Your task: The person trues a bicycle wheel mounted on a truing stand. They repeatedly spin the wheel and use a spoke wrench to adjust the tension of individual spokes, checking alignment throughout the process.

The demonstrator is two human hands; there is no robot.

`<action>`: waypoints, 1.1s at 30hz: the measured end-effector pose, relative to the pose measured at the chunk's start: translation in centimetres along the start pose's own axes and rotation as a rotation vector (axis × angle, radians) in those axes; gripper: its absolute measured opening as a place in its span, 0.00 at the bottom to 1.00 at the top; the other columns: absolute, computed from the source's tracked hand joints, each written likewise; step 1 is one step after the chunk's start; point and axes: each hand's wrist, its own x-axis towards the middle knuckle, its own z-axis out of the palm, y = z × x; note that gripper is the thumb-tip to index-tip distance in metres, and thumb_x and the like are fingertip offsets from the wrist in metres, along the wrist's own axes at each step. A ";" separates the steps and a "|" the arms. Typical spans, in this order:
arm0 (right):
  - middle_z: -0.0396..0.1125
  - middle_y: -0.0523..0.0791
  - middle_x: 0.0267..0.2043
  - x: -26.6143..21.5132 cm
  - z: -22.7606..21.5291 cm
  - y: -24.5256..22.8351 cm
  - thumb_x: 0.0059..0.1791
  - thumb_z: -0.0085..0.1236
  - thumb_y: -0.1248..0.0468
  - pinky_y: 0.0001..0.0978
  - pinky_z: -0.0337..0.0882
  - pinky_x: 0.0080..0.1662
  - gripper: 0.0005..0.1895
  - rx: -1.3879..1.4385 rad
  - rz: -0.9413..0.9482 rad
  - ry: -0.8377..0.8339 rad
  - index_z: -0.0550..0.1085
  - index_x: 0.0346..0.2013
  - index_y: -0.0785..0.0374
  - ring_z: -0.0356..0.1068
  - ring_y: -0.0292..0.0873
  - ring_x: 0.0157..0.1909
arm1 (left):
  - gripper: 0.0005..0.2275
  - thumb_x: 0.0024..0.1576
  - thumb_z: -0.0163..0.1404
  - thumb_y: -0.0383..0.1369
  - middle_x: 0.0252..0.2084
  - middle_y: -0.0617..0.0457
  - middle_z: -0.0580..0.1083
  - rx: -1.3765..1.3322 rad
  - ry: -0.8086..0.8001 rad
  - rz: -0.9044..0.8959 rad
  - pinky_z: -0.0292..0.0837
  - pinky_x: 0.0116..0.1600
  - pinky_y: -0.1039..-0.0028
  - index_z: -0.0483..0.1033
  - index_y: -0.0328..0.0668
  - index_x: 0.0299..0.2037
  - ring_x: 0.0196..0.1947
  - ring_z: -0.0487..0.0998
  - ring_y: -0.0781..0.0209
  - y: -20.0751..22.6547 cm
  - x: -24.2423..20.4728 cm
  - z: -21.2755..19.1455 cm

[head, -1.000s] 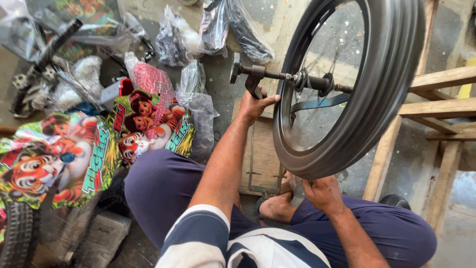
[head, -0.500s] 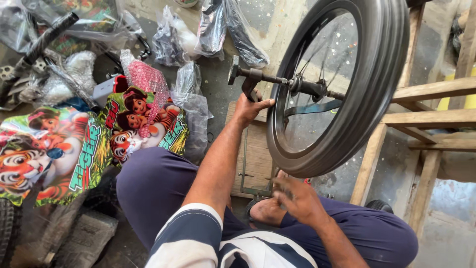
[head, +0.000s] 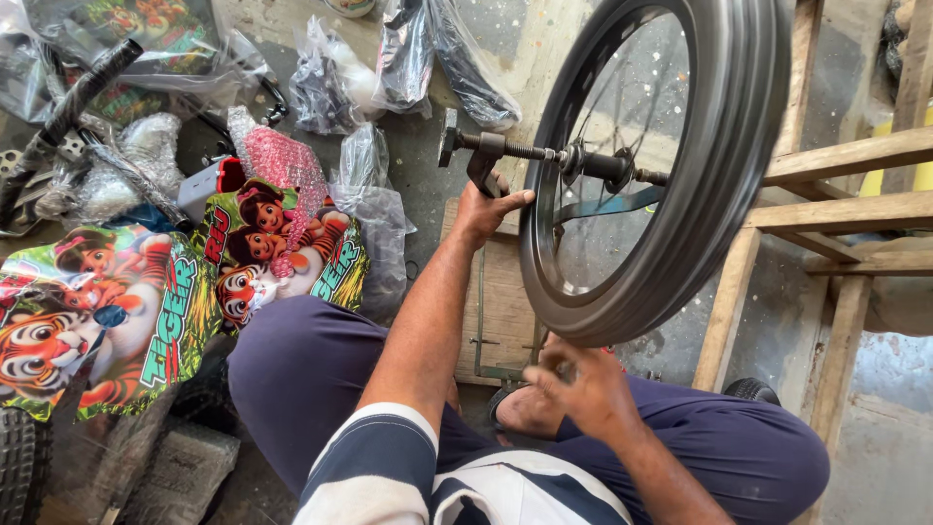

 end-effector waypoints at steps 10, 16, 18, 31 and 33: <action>0.78 0.42 0.34 0.8 -2.9 -0.9 0.31 0.76 0.46 0.37 0.77 0.36 0.28 -0.193 0.020 0.234 0.81 0.38 0.58 0.76 0.42 0.33 | 0.18 0.45 0.70 0.35 0.26 0.60 0.68 0.025 -0.011 -0.005 0.69 0.31 0.71 0.68 0.47 0.27 0.27 0.70 0.67 0.3 -0.2 -0.1; 0.72 0.44 0.41 0.3 -3.8 -0.8 0.38 0.69 0.38 0.31 0.77 0.42 0.40 -0.153 -0.422 0.467 0.69 0.52 0.61 0.75 0.38 0.42 | 0.18 0.45 0.70 0.36 0.26 0.59 0.68 0.011 -0.016 -0.013 0.72 0.33 0.70 0.68 0.47 0.28 0.28 0.71 0.66 0.7 -0.3 0.0; 0.72 0.42 0.36 0.2 -4.0 -0.9 0.36 0.68 0.36 0.26 0.73 0.33 0.45 -0.136 -0.354 0.451 0.67 0.55 0.61 0.71 0.33 0.33 | 0.17 0.44 0.70 0.36 0.27 0.58 0.69 0.006 -0.003 -0.037 0.74 0.33 0.70 0.69 0.48 0.29 0.29 0.73 0.66 0.9 -0.4 0.0; 0.69 0.46 0.50 -0.7 -6.9 -4.1 0.44 0.60 0.30 0.16 0.64 0.24 0.54 -0.031 -0.462 0.618 0.59 0.67 0.69 0.64 0.26 0.27 | 0.17 0.45 0.70 0.37 0.26 0.58 0.69 0.004 -0.020 -0.020 0.72 0.32 0.71 0.69 0.47 0.28 0.28 0.72 0.65 0.7 -0.3 -0.1; 0.69 0.44 0.43 -0.6 -6.1 -3.8 0.42 0.60 0.32 0.18 0.64 0.25 0.50 -0.087 -0.433 0.641 0.63 0.63 0.68 0.63 0.27 0.25 | 0.18 0.45 0.70 0.36 0.26 0.58 0.68 0.002 -0.019 -0.016 0.72 0.32 0.71 0.68 0.47 0.28 0.28 0.71 0.66 0.7 -0.3 0.0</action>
